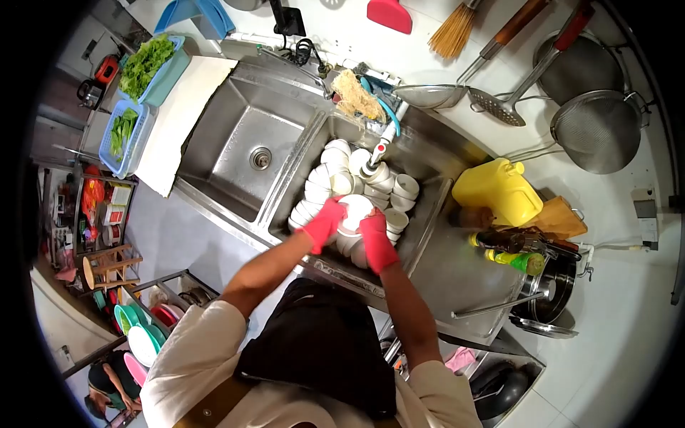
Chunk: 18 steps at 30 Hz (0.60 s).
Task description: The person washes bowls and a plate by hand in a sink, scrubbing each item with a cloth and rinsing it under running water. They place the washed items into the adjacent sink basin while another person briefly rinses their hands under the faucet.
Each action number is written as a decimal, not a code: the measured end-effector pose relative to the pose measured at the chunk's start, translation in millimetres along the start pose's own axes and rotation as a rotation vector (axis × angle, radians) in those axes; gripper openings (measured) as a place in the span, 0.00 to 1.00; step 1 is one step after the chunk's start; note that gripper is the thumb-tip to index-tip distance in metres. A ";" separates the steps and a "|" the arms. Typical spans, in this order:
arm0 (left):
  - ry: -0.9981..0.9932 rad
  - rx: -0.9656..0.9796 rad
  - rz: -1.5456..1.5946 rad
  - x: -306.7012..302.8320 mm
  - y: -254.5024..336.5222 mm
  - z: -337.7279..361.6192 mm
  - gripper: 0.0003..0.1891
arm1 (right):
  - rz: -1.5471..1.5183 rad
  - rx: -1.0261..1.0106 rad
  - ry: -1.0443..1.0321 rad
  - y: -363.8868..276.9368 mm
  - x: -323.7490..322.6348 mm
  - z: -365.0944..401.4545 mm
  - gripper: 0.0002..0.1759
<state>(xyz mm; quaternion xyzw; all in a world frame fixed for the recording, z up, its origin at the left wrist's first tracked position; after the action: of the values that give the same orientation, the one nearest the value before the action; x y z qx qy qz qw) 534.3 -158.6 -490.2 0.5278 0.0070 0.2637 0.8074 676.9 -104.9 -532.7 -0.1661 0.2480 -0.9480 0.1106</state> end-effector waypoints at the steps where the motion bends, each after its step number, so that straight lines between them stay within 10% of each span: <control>1: 0.002 0.009 0.000 1.9 7.6 0.1 0.20 | 0.004 -0.007 -0.005 -0.5 4.0 -3.1 0.11; 4: 0.611 0.474 0.197 27.8 2.3 30.6 0.19 | 0.287 -0.475 0.491 16.2 15.4 -8.6 0.11; 5: 0.907 0.592 0.416 18.7 -85.9 -15.4 0.19 | 0.434 -1.107 0.704 -8.7 50.6 48.6 0.10; 7: 0.791 0.408 -0.045 19.5 -31.1 18.9 0.19 | 0.246 -0.211 0.300 4.5 26.1 20.5 0.10; 10: 0.207 0.483 -0.533 0.0 13.1 13.0 0.19 | 0.183 -0.215 -0.090 -10.4 30.4 47.5 0.06; 11: 0.158 0.465 -0.630 -0.8 17.1 12.6 0.19 | 0.349 -0.222 0.187 -12.6 30.4 43.0 0.10; 14: 0.247 0.334 -0.537 2.5 -2.8 18.8 0.19 | 0.380 -0.077 0.242 -18.5 36.9 79.3 0.18; 16: 0.411 0.341 -0.560 -6.3 -38.0 11.5 0.17 | 0.550 -0.658 0.549 -29.7 36.9 101.9 0.11; 18: 0.475 0.034 -0.162 -11.4 -64.5 6.1 0.15 | 0.369 -0.716 0.396 -27.6 39.9 102.8 0.11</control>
<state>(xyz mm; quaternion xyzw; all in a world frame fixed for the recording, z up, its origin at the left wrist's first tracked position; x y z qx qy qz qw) 553.3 -188.4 -545.8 0.4622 0.2432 0.3143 0.7927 674.7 -137.6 -423.9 0.0376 0.6024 -0.7803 0.1637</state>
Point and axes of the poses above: each hand's wrist, its own z-axis away from the middle knuckle, its own x-axis out of the palm, y = z × x, the point moved 3 cm from there along -z, towards the middle knuckle, and after that the axes turned 15 degrees about x, right-handed, at the moved point
